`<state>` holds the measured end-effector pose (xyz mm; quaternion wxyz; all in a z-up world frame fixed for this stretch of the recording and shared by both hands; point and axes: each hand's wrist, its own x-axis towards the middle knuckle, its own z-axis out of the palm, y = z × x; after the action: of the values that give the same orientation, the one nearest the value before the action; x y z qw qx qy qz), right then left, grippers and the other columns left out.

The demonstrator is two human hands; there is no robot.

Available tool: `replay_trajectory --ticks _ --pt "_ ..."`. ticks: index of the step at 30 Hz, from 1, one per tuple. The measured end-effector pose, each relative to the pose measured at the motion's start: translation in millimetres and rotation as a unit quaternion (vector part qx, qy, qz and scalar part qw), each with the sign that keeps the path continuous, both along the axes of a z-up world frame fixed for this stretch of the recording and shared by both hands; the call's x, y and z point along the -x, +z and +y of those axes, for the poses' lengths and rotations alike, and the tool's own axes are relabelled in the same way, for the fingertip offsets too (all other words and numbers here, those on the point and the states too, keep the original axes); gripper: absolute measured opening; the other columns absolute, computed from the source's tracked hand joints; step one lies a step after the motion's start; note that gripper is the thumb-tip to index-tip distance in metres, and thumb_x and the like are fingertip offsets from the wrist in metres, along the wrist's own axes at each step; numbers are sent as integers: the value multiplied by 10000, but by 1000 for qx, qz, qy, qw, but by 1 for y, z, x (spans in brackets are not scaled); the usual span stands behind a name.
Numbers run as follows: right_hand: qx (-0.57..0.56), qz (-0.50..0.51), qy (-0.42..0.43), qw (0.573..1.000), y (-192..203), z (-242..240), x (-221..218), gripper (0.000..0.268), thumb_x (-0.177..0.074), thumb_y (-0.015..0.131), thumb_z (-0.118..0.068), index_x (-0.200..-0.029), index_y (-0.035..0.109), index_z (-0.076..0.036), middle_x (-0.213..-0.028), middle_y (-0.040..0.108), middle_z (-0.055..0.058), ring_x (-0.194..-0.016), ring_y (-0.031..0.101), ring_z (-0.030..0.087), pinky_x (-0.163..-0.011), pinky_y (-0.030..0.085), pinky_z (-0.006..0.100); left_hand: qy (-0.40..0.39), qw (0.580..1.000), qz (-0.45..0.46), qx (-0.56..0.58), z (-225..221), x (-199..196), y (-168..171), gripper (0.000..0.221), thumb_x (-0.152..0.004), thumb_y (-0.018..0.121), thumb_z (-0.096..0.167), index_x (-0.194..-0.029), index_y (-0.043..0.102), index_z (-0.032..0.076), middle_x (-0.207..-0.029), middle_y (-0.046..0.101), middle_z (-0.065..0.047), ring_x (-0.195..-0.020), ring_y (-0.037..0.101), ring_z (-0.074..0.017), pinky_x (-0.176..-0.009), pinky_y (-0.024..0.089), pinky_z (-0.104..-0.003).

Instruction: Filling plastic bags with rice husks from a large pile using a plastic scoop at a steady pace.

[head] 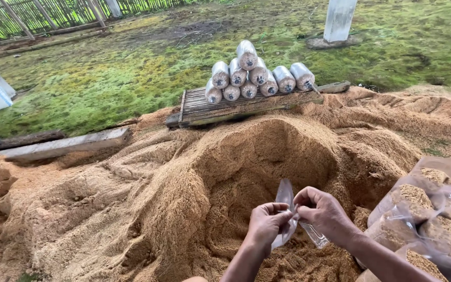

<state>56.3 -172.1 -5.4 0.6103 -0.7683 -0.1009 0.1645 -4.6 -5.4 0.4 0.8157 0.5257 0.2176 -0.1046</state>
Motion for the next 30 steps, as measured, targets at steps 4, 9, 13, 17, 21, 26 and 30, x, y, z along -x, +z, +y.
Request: replay_trajectory --ticks 4,9,13,17,21,26,30 --pt "79 15 -33 996 -8 -7 -9 162 -856 695 42 -1014 685 5 -922 742 163 -715 721 226 -611 665 292 67 996 9 -64 6 -3 3 104 -961 613 -45 -981 715 -52 -818 651 -119 -594 549 -133 -565 537 -243" --pt "159 49 -4 986 -2 -11 -17 188 -896 650 29 -1080 656 -8 -929 728 145 -710 709 217 -595 631 292 111 990 53 -76 9 -6 8 170 -1023 538 56 -1084 680 -14 -978 652 -123 -686 600 -148 -610 597 -239" --pt "253 -37 49 965 12 3 -10 380 -936 593 -246 -1296 552 -133 -1250 689 156 -934 791 273 -690 728 370 29 987 -1 -159 4 -9 -9 137 -1030 514 70 -1035 640 18 -959 629 -98 -752 593 -131 -658 583 -227" --pt "334 -67 77 937 23 15 -13 471 -842 703 -482 -1186 578 -184 -1109 768 60 -784 813 184 -618 710 317 1 975 -48 -218 7 -10 -8 108 -999 565 40 -957 664 47 -921 666 -87 -700 596 -114 -608 562 -193" --pt "368 -153 48 916 -9 -1 -48 193 -910 642 -245 -1087 696 -188 -935 787 77 -766 734 220 -697 607 349 13 946 -81 -315 36 -13 10 182 -992 547 22 -1128 668 33 -901 703 -132 -624 621 -135 -484 561 -215" --pt "109 64 51 991 -30 -13 -68 274 -834 699 -44 -1100 696 21 -736 767 168 -572 703 215 -554 588 289 -20 878 -143 -457 54 -5 7 307 -926 527 4 -1216 588 86 -852 727 -280 -819 735 -422 -675 571 -502" --pt "29 148 81 985 -42 -16 -61 378 -911 589 -226 -1174 700 21 -925 768 216 -788 715 277 -753 627 385 -109 779 -243 -568 60 -13 -27 165 -927 594 -23 -1000 608 124 -624 654 -56 -409 555 -102 -303 501 -201"
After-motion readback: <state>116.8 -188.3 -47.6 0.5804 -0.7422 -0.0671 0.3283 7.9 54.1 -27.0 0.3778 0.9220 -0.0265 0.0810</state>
